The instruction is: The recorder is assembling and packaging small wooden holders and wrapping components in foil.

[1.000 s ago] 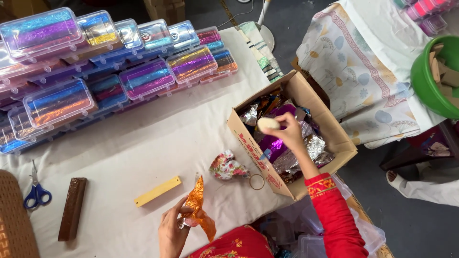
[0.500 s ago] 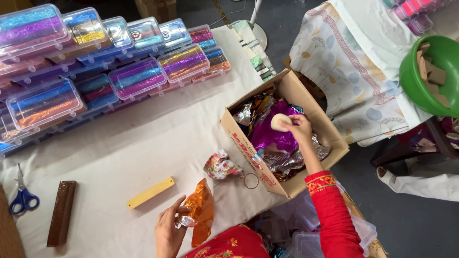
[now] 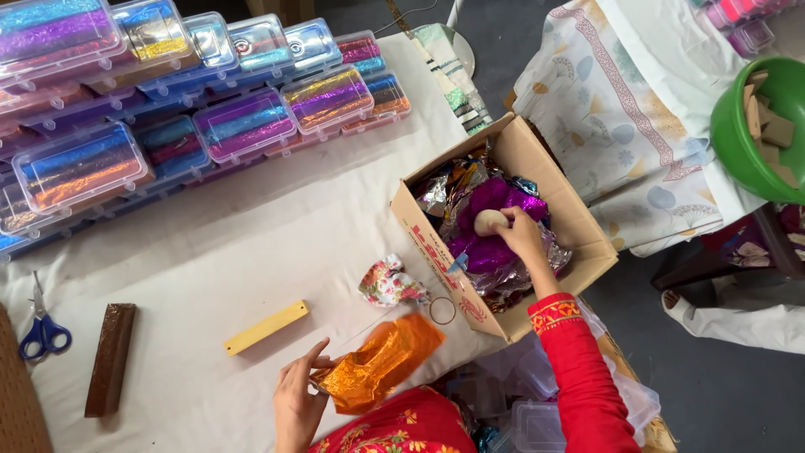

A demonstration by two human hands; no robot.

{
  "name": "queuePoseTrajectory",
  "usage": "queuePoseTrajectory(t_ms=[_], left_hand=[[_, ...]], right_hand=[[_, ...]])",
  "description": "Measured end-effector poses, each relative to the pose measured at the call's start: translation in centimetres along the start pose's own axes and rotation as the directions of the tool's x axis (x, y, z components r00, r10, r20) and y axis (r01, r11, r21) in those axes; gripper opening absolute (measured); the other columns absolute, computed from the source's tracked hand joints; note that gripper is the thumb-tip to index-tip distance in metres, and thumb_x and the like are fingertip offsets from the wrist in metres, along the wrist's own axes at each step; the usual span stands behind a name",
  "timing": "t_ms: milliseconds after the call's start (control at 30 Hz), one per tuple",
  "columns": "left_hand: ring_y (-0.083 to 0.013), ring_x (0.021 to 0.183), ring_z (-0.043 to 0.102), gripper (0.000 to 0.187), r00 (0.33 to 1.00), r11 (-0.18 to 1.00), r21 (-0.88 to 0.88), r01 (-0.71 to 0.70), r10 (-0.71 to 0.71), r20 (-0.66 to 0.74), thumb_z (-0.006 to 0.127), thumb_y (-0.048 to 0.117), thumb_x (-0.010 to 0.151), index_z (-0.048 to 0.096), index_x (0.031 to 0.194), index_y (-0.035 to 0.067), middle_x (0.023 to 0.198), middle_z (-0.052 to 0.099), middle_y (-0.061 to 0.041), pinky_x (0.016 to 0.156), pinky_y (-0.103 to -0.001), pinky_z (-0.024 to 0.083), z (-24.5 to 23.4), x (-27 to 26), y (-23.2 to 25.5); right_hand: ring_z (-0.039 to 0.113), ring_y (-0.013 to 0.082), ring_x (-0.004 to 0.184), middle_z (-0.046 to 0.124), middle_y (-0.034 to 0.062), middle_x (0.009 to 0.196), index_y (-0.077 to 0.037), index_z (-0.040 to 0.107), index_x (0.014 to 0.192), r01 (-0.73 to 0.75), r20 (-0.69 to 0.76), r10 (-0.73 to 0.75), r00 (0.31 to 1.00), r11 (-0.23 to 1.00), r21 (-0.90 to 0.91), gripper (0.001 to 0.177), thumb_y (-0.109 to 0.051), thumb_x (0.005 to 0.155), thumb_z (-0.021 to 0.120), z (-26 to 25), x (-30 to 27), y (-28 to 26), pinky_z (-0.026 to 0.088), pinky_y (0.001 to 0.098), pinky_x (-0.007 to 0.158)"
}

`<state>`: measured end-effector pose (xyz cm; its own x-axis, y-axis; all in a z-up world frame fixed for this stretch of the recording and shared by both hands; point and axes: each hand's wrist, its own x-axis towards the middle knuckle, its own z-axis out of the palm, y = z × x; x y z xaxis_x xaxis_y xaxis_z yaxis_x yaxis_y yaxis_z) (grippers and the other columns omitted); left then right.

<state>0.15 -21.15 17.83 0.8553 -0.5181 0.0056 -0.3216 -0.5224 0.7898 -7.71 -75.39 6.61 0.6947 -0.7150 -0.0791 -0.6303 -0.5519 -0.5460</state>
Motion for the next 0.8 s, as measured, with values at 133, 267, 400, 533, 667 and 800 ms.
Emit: queuePoseTrajectory(t_ms=[133, 267, 400, 533, 667, 800], left_hand=[[-0.0224, 0.099, 0.069, 0.08, 1.0, 0.999, 0.035, 0.006, -0.005, -0.016, 0.07, -0.013, 0.058, 0.065, 0.131, 0.02, 0.098, 0.078, 0.002, 0.087, -0.036, 0.054, 0.4, -0.4, -0.1], [-0.0204, 0.097, 0.07, 0.078, 1.0, 0.999, 0.039, 0.013, -0.013, -0.001, 0.067, -0.014, 0.061, 0.065, 0.131, 0.021, 0.098, 0.078, 0.004, 0.087, -0.035, 0.055, 0.4, -0.9, -0.3], [-0.0212, 0.1, 0.07, 0.077, 0.999, 0.998, 0.062, -0.015, 0.017, -0.034, 0.066, -0.015, 0.062, 0.065, 0.131, 0.021, 0.097, 0.078, 0.004, 0.087, -0.036, 0.054, 0.3, -1.2, -0.1], [-0.0217, 0.098, 0.069, 0.077, 0.999, 0.998, 0.062, -0.003, 0.005, -0.033, 0.066, -0.014, 0.061, 0.066, 0.129, 0.021, 0.098, 0.079, 0.004, 0.087, -0.034, 0.055, 0.3, -1.4, 0.2], [-0.0192, 0.098, 0.07, 0.077, 0.999, 0.998, 0.053, -0.031, 0.033, -0.02, 0.067, -0.013, 0.061, 0.065, 0.13, 0.02, 0.097, 0.079, 0.004, 0.089, -0.035, 0.053, 0.6, -1.6, -0.1], [-0.0204, 0.097, 0.069, 0.078, 1.0, 1.0, 0.026, -0.009, 0.009, 0.008, 0.073, -0.009, 0.059, 0.065, 0.13, 0.02, 0.097, 0.078, 0.003, 0.088, -0.035, 0.052, 0.2, -1.5, 0.8]], right_hand=[[0.07, 0.0362, 0.11, 0.072, 0.0219, 0.121, -0.007, 0.07, 0.129, -0.013, 0.032, 0.015, 0.999, 0.997, -0.072, 0.061, -0.044, 0.081, 0.081, 0.1, 0.2, 1.0, 0.053, 0.0436, 0.099], [0.064, 0.0397, 0.12, 0.065, 0.0264, 0.131, -0.002, 0.063, 0.137, -0.017, 0.075, 0.025, 0.997, 0.994, -0.107, 0.076, -0.048, 0.08, 0.082, 1.2, 0.9, 2.2, 0.049, 0.0452, 0.104], [0.061, 0.0406, 0.123, 0.062, 0.0272, 0.134, 0.0, 0.056, 0.142, -0.052, 0.101, 0.065, 0.993, 0.99, -0.131, 0.086, -0.052, 0.078, 0.083, 1.5, 1.1, 2.1, 0.047, 0.0465, 0.104], [0.061, 0.04, 0.124, 0.063, 0.0253, 0.135, -0.002, 0.057, 0.14, -0.07, 0.099, 0.086, 0.991, 0.987, -0.148, 0.086, -0.053, 0.077, 0.083, 0.9, 0.7, 0.8, 0.048, 0.0466, 0.104], [0.063, 0.0395, 0.119, 0.065, 0.0222, 0.13, -0.006, 0.055, 0.142, -0.032, 0.046, 0.043, 0.998, 0.974, -0.223, 0.087, -0.053, 0.074, 0.083, 0.1, -0.3, -1.8, 0.049, 0.0518, 0.099], [0.065, 0.0344, 0.112, 0.071, 0.0151, 0.119, -0.012, 0.061, 0.134, 0.012, 0.044, 0.007, 0.999, 0.91, -0.415, 0.08, -0.059, 0.072, 0.084, 0.2, 0.0, -2.2, 0.046, 0.0568, 0.092]])
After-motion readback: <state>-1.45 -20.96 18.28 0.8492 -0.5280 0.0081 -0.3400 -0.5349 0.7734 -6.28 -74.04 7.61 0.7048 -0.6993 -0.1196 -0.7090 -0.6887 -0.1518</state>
